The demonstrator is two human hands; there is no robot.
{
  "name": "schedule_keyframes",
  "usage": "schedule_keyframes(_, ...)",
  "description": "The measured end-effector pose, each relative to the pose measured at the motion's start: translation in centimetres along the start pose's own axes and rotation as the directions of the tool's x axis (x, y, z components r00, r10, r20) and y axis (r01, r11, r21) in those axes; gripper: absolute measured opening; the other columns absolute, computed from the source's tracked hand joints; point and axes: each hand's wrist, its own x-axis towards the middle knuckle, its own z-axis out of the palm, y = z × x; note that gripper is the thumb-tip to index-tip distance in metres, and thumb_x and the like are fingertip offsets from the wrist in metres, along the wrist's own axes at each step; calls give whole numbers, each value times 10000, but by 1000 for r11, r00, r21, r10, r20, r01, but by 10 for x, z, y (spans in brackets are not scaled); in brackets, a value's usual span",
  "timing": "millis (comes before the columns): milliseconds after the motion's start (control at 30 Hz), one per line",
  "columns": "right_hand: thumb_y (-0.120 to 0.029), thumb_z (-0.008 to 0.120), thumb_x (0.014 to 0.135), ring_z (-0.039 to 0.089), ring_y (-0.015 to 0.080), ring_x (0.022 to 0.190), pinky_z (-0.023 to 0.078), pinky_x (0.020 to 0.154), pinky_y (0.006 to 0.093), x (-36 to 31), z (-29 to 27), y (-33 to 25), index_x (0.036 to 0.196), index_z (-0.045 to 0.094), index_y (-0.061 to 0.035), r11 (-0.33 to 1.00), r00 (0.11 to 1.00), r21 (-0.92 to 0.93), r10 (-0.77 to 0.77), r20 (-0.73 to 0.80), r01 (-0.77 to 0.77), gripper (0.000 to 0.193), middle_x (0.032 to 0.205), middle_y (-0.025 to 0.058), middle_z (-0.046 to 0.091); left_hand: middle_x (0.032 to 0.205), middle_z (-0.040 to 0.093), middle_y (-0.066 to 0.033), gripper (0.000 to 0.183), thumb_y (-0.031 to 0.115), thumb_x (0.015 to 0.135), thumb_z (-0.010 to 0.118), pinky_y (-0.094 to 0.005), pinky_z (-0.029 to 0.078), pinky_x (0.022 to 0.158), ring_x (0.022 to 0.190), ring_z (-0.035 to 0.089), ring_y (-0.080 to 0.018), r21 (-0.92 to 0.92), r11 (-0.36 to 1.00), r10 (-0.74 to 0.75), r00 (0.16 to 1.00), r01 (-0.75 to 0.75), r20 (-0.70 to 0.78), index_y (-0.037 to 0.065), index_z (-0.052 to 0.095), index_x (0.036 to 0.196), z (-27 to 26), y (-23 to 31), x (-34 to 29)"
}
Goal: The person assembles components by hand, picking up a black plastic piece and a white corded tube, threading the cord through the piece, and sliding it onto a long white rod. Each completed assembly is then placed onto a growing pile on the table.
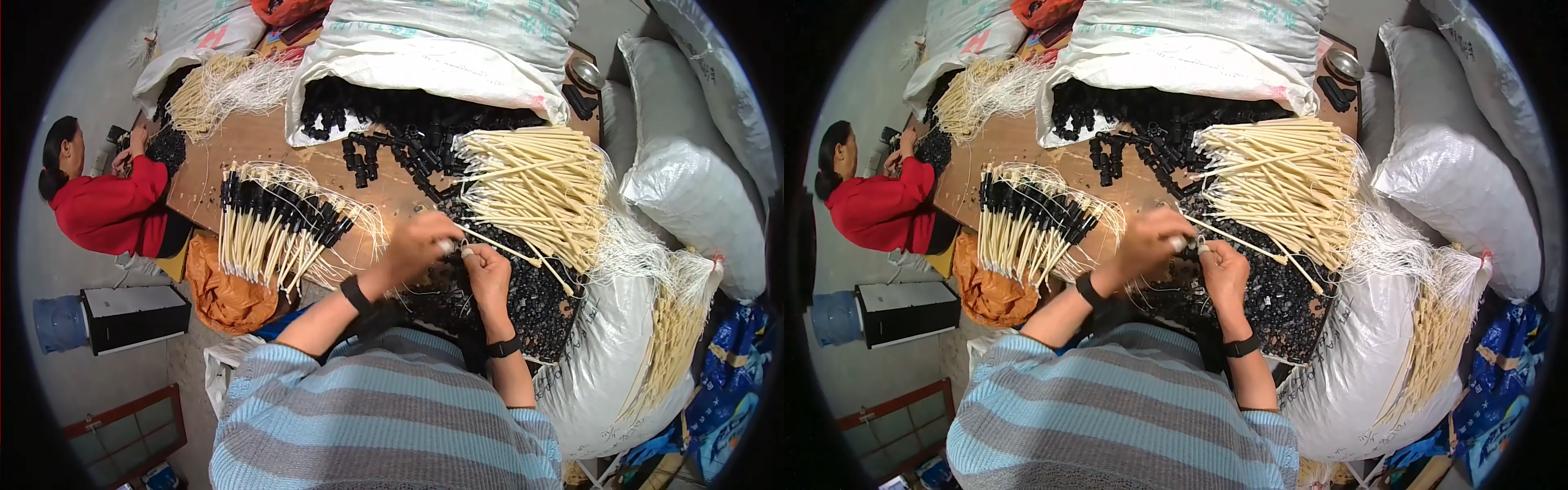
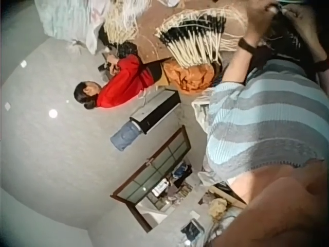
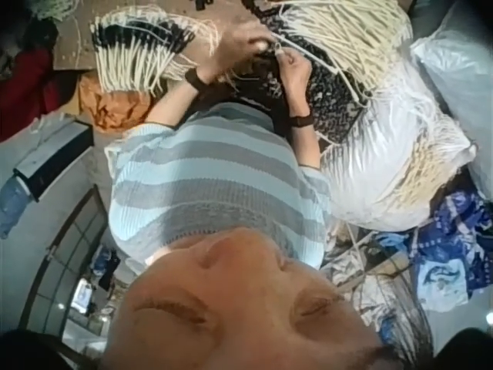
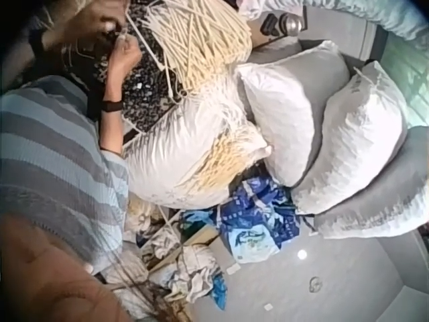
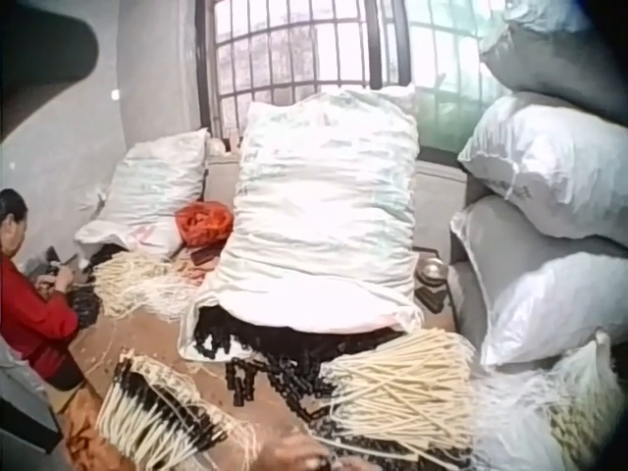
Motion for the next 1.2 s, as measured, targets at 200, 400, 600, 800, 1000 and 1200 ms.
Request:
schedule_keyframes(200, 64, 543, 787, 629, 130, 656, 498, 622, 282, -8, 15, -4, 909, 703, -39, 967, 968, -45, -248, 37, 250, 226, 734, 94, 687, 833, 607, -70, 283, -97, 664, 601, -363, 490, 729, 844, 593, -278, 44, 997, -74, 986, 68, 146, 60, 654, 893, 7, 33, -10)
schedule_keyframes(400, 1, 607, 799, 646, 209, 601, 486, 566, 311, -12, 20, -7, 897, 688, -66, 929, 948, -193, -315, 40, 316, 144, 693, 142, 642, 794, 591, -67, 260, -99, 701, 551, -315, 476, 640, 725, 585, -205, -72, 991, -115, 993, 113, -22, 54, 637, 893, 8, 24, -20)
schedule_keyframes(600, -99, 666, 861, 582, 229, 513, 449, 496, 309, -16, 20, -12, 939, 684, -71, 672, 751, -462, -660, -21, 579, 85, 703, 105, 628, 828, 612, -1, 200, -92, 771, 533, -178, 456, 594, 709, 571, -27, -571, 545, -678, 723, 614, 131, -10, 648, 913, 1, 25, -21)
schedule_keyframes(800, -115, 713, 828, 591, 250, 517, 453, 488, 325, -19, 17, -20, 964, 677, -51, 579, 689, -503, -723, 46, 641, 154, 680, 104, 639, 804, 622, -7, 153, -70, 742, 578, -194, 455, 611, 697, 562, -52, -337, 740, -617, 787, 582, 7, 14, 670, 830, 0, 25, -19)
schedule_keyframes(1000, -149, 741, 824, 463, 87, 451, 363, 430, 270, -16, 1, -28, 1019, 695, -59, 713, 899, -591, -435, 49, 377, 220, 563, 18, 525, 826, 635, -79, 236, -58, 627, 620, -293, 479, 660, 749, 607, -210, 92, 965, -220, 949, 246, -226, 42, 692, 829, -6, 16, -14)
schedule_keyframes(1200, -75, 642, 895, 360, 22, 501, 298, 455, 218, -12, -22, -37, 1111, 673, -2, 953, 914, 253, 53, 401, -166, 230, 616, -86, 485, 863, 670, -101, 415, -14, 576, 707, -364, 508, 684, 801, 653, -281, 185, 982, -77, 985, 48, 152, 69, 697, 982, -27, 24, -6)
